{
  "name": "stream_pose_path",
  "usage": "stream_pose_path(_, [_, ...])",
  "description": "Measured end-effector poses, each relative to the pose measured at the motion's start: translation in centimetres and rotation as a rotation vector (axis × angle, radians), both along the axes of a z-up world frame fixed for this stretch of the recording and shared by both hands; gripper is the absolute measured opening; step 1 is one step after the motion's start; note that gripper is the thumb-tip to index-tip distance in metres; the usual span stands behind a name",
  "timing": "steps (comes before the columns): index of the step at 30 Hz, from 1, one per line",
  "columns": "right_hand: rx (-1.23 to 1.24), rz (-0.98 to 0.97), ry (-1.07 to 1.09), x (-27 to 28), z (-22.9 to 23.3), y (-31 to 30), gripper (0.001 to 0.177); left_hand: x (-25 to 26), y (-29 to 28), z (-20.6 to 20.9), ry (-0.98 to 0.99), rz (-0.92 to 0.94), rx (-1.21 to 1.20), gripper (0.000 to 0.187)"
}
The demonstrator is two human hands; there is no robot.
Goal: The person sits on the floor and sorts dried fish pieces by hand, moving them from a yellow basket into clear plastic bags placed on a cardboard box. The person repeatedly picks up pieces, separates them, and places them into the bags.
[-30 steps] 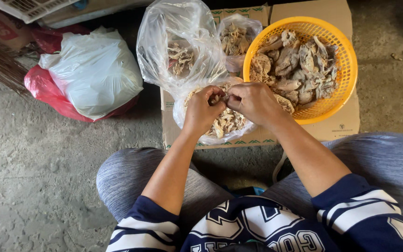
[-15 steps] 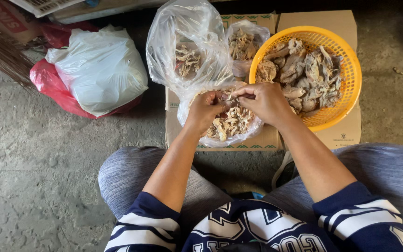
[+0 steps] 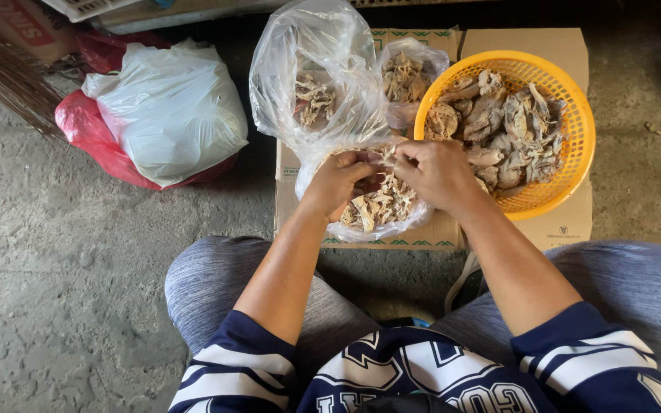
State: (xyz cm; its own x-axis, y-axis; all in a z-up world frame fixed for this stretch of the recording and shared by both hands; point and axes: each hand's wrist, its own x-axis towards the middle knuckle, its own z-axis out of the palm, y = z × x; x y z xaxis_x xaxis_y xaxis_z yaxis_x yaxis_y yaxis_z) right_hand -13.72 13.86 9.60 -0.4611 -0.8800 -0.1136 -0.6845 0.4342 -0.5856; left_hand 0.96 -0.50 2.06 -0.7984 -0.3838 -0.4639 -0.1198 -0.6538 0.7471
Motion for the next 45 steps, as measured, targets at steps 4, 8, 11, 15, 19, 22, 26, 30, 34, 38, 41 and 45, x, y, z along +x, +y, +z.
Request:
stream_pose_path(4, [-0.205,0.042,0.024,-0.2,0.4,0.2,0.021,0.3,-0.6,-0.3,0.079,-0.051,-0.167,0.030])
stream_pose_path(8, [-0.081,0.006,0.011,0.5,1.0,0.0,0.029,0.1,-0.4,0.0,0.042,-0.035,-0.279,0.030])
stream_pose_path(11, [-0.096,0.061,-0.020,1.1,1.3,-0.2,0.037,0.0,0.0,0.7,-0.023,-0.005,-0.307,0.027])
stream_pose_path(15, [0.060,0.141,0.049,1.9,0.7,-0.5,0.031,-0.1,0.3,1.4,-0.088,0.009,-0.376,0.021])
stream_pose_path(19, [-0.221,0.265,0.235,2.4,-0.6,-0.1,0.021,0.0,0.4,1.6,-0.050,0.007,-0.399,0.017])
stream_pose_path(22, [-0.259,0.241,0.278,2.3,-1.3,0.0,0.015,0.1,0.5,1.6,-0.032,-0.004,-0.411,0.014])
stream_pose_path(26, [-0.306,0.216,0.262,1.5,-1.3,-0.3,0.016,0.0,0.8,1.5,-0.043,-0.034,-0.433,0.010])
stream_pose_path(30, [0.051,0.054,0.037,0.9,-0.5,-0.5,0.021,0.3,0.6,1.0,-0.007,-0.068,-0.432,0.013])
stream_pose_path(34, [-0.150,0.050,0.051,0.9,0.4,-0.3,0.021,0.5,0.2,0.8,-0.029,-0.086,-0.458,0.017])
stream_pose_path(38, [-0.115,0.042,0.007,0.9,0.9,-0.6,0.025,0.9,-0.1,0.9,0.013,-0.074,-0.422,0.017])
stream_pose_path(41, [-0.056,0.009,0.003,1.1,0.8,-0.7,0.026,1.0,0.1,1.2,0.052,-0.074,-0.423,0.019])
stream_pose_path(45, [-0.020,0.030,-0.022,1.2,0.8,-0.8,0.027,0.9,0.3,1.8,-0.013,-0.059,-0.540,0.020])
